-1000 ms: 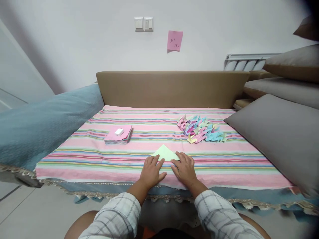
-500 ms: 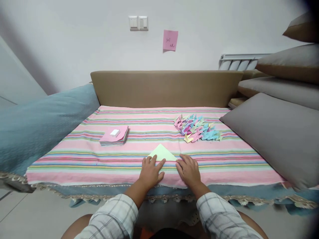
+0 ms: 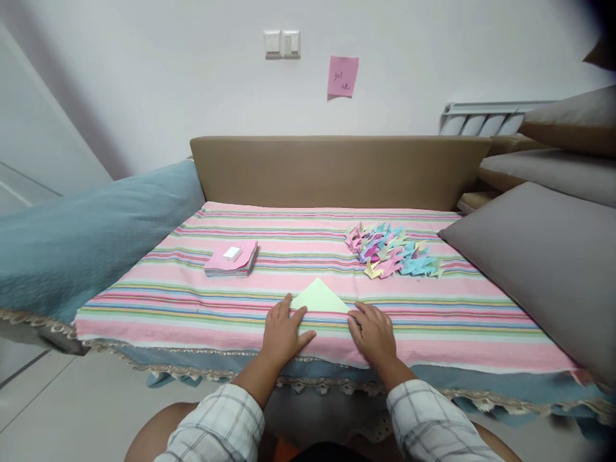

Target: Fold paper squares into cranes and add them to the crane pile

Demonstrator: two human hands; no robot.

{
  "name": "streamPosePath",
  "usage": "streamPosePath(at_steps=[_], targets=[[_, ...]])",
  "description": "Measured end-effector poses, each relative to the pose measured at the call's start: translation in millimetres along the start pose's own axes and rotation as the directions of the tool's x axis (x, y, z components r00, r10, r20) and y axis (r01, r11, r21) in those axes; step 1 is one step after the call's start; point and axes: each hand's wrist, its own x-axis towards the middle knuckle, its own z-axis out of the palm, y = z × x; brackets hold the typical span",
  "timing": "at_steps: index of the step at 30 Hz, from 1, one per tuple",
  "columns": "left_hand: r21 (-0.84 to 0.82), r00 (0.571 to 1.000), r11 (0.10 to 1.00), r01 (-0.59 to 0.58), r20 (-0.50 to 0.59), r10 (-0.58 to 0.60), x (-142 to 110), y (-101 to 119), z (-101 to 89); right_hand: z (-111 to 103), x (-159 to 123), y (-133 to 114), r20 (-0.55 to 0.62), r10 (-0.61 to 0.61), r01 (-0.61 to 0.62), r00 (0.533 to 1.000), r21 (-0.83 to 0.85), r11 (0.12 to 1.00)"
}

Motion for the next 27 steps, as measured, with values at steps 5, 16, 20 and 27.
streamPosePath(at_steps=[5, 16, 20, 27], targets=[[0.01, 0.997, 0.997, 0.079, -0.026, -0.078, -8.7, -17.4, -4.5, 1.1, -2.7, 1.9, 0.013, 0.007, -0.007, 1.0, -0.008, 1.0], [0.02, 0.983, 0.984, 0.176, -0.062, -0.175, -17.8, -31.5, -10.5, 0.3, -3.2, 3.3, 0.017, 0.003, -0.003, 1.0, -0.002, 1.0], [-0.029, 0.971, 0.972, 0.233, -0.045, -0.234, -9.6, -33.0, -18.0, 1.1, -3.2, 3.5, 0.019, 0.002, -0.002, 1.0, 0.009, 1.0], [-0.168, 0.952, 0.937, 0.307, 0.034, -0.306, 23.1, -16.6, -19.0, 1.6, -1.5, 4.3, 0.075, 0.038, -0.043, 0.996, 0.068, 0.997]])
